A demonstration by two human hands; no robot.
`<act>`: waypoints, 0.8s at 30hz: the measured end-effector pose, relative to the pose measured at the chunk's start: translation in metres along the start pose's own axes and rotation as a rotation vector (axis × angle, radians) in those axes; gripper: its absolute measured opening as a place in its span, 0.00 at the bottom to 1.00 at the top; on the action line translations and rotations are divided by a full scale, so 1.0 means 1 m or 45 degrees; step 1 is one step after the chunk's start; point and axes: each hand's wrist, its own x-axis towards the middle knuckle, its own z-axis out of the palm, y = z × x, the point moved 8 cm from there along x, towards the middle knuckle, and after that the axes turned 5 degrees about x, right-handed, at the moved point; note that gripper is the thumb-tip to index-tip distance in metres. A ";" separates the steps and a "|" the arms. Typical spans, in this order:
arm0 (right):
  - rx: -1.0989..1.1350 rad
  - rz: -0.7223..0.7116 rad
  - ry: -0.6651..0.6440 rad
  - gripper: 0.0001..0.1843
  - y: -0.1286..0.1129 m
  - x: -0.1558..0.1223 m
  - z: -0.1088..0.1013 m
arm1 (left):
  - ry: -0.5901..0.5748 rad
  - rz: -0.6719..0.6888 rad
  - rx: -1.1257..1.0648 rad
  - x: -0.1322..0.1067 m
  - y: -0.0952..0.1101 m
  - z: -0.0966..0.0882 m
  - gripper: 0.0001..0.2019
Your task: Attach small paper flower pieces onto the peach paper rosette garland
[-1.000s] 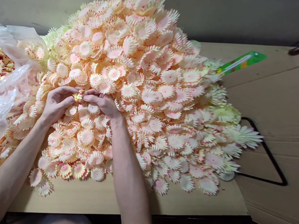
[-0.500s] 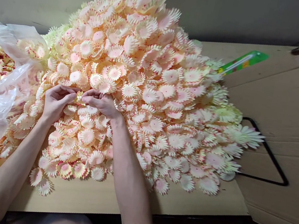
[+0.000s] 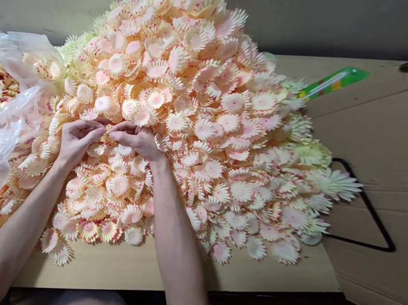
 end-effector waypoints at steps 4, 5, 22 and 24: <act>-0.038 -0.036 0.013 0.08 -0.004 -0.002 -0.001 | 0.027 0.095 0.079 0.000 0.005 -0.001 0.06; -0.040 -0.045 0.016 0.08 -0.005 -0.003 -0.001 | 0.029 0.116 0.101 0.000 0.006 -0.002 0.06; -0.107 -0.130 0.072 0.11 -0.010 -0.003 -0.003 | 0.046 0.260 0.179 -0.004 0.026 0.001 0.04; -0.115 -0.130 0.068 0.11 -0.010 -0.003 -0.003 | 0.044 0.268 0.178 -0.004 0.027 0.001 0.03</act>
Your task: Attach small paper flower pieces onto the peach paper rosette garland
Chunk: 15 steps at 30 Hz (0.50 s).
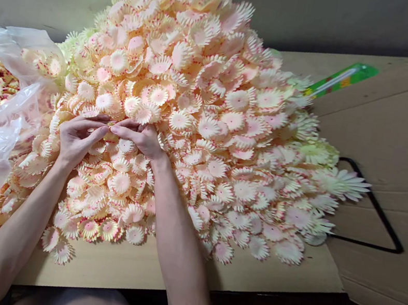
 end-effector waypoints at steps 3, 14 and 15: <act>0.009 -0.003 -0.014 0.10 0.000 0.000 0.001 | 0.009 -0.003 -0.001 0.000 0.001 0.000 0.03; 0.045 0.001 0.011 0.10 0.002 0.000 0.000 | 0.000 0.000 0.018 0.000 0.001 0.000 0.03; 0.046 0.000 0.013 0.10 0.001 0.000 0.000 | -0.002 -0.002 0.024 0.000 0.001 0.000 0.02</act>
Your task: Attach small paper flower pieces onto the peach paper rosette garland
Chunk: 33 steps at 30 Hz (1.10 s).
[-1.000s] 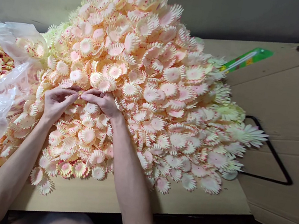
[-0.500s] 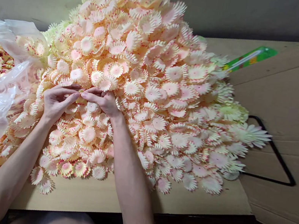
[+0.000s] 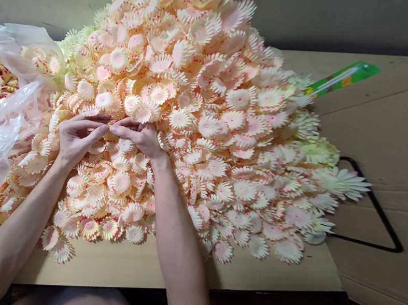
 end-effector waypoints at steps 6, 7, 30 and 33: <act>-0.007 0.034 -0.010 0.12 0.004 0.000 -0.001 | -0.006 0.015 0.006 0.001 0.002 0.000 0.02; -0.006 0.047 -0.011 0.13 0.007 0.000 -0.002 | -0.006 0.013 0.002 0.001 0.002 0.000 0.02; 0.019 0.057 -0.011 0.12 0.009 -0.001 -0.004 | -0.009 0.073 0.004 0.000 0.004 0.001 0.02; 0.054 0.066 -0.016 0.11 0.010 0.000 -0.003 | 0.003 0.066 0.012 0.000 0.003 0.001 0.02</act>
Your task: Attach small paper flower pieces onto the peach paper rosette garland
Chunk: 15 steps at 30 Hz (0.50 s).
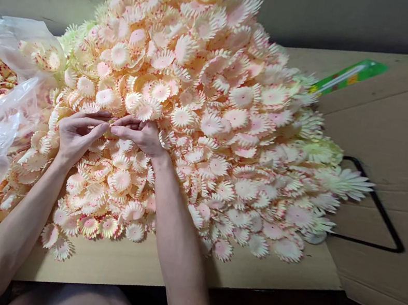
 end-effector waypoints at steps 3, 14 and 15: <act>0.019 -0.002 0.014 0.09 0.000 0.001 0.000 | 0.018 -0.015 -0.024 0.000 -0.001 0.000 0.03; -0.054 -0.037 0.056 0.09 -0.002 0.000 -0.003 | 0.091 -0.162 -0.011 0.000 -0.020 -0.004 0.06; -0.042 -0.047 0.057 0.09 -0.003 0.000 -0.003 | 0.117 -0.200 -0.039 -0.001 -0.023 -0.005 0.06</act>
